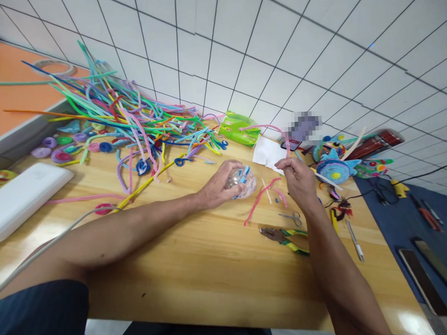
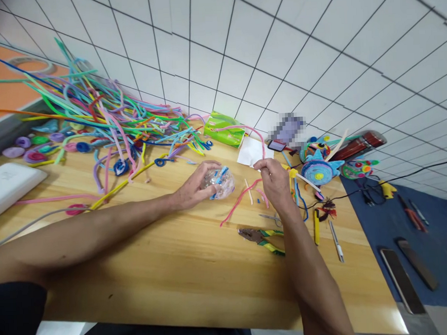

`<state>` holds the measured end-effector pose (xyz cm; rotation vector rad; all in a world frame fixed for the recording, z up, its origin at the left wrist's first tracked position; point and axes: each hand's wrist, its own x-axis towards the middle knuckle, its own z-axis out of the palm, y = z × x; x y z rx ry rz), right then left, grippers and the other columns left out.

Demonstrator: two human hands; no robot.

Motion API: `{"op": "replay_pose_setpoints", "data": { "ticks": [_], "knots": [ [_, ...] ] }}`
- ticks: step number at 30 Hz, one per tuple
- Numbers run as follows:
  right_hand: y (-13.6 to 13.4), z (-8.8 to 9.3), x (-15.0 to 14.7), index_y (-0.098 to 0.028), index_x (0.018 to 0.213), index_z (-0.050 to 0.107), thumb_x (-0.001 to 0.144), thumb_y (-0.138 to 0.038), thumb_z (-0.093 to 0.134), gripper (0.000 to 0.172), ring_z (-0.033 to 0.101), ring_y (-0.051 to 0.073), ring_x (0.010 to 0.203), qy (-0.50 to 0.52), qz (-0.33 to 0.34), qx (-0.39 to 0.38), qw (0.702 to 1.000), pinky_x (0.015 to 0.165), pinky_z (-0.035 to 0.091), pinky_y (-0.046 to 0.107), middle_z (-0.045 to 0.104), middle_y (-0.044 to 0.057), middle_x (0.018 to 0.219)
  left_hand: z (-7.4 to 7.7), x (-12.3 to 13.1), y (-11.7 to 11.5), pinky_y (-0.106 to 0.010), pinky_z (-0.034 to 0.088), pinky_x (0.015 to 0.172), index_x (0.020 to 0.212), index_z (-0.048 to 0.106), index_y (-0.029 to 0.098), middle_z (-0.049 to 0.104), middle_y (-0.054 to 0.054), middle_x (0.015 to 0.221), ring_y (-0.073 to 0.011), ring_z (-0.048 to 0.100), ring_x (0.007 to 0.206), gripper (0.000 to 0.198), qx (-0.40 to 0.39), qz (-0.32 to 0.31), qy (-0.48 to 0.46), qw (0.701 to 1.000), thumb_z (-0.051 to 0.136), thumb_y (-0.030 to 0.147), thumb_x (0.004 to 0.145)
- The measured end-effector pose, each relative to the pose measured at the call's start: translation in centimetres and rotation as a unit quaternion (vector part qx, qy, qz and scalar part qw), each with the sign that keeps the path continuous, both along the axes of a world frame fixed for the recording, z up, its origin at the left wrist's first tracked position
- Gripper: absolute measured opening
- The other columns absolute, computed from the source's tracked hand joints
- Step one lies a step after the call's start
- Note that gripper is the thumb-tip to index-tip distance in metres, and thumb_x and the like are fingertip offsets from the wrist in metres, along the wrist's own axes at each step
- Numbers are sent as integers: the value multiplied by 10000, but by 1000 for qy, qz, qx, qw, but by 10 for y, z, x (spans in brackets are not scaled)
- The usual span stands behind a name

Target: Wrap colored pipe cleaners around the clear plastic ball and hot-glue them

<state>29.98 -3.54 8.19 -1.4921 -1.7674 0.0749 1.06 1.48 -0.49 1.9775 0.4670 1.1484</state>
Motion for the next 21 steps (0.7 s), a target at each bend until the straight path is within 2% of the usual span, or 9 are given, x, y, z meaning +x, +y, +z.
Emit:
{"op": "replay_pose_setpoints", "data": {
  "ticks": [4, 9, 13, 15, 17, 19, 21],
  "knots": [
    [7, -4, 7, -301, 907, 752, 978, -214, 548, 233, 793, 298, 1018, -31, -1, -27, 999, 980, 600, 475, 868, 63, 1014, 1, 0, 0, -602, 522, 1317, 1518, 564, 239, 642, -163, 1518, -350, 640, 1479, 556, -5, 0, -1, 1000, 741, 384, 1011],
    [34, -10, 13, -280, 860, 735, 924, -101, 507, 297, 770, 330, 1106, -142, 9, -103, 985, 1048, 595, 512, 843, 121, 1070, 0, 0, 1, -594, 527, 1313, 1510, 571, 243, 650, -157, 1507, -345, 645, 1462, 556, 2, 1, -3, 1000, 750, 397, 1007],
    [51, -8, 6, -253, 898, 759, 890, -72, 524, 297, 751, 357, 1171, -180, -22, -99, 978, 1043, 592, 526, 819, 184, 1187, -1, 2, 0, -585, 528, 1313, 1514, 571, 238, 648, -166, 1515, -345, 638, 1478, 553, 17, 1, -8, 1000, 749, 384, 1011],
    [56, -3, -4, -248, 937, 785, 889, -108, 575, 257, 758, 344, 1091, -164, -43, -87, 982, 1007, 595, 513, 829, 172, 1158, 0, 3, -2, -598, 526, 1314, 1512, 578, 237, 650, -172, 1522, -357, 635, 1487, 549, 26, -5, -13, 1000, 747, 376, 1008],
    [61, 5, -19, -245, 959, 800, 890, -167, 625, 204, 759, 298, 934, -113, -36, -110, 987, 937, 602, 472, 839, 120, 1019, 1, 3, -4, -620, 524, 1315, 1509, 582, 241, 648, -180, 1534, -375, 628, 1502, 550, 30, -9, -14, 999, 746, 385, 1004],
    [70, 14, -36, -241, 1000, 802, 884, -225, 650, 191, 730, 241, 772, -33, -5, -176, 984, 803, 592, 402, 822, 57, 870, 2, 4, -5, -633, 523, 1317, 1507, 576, 247, 646, -181, 1538, -381, 624, 1511, 545, 28, -11, -10, 999, 736, 393, 1006],
    [81, 20, -53, -235, 1097, 793, 860, -235, 651, 276, 686, 198, 653, 48, 23, -254, 966, 645, 531, 333, 821, 20, 822, 3, 4, -5, -633, 524, 1322, 1500, 572, 251, 644, -180, 1543, -380, 625, 1516, 541, 21, -11, -3, 1000, 731, 409, 1008]
  ]
}}
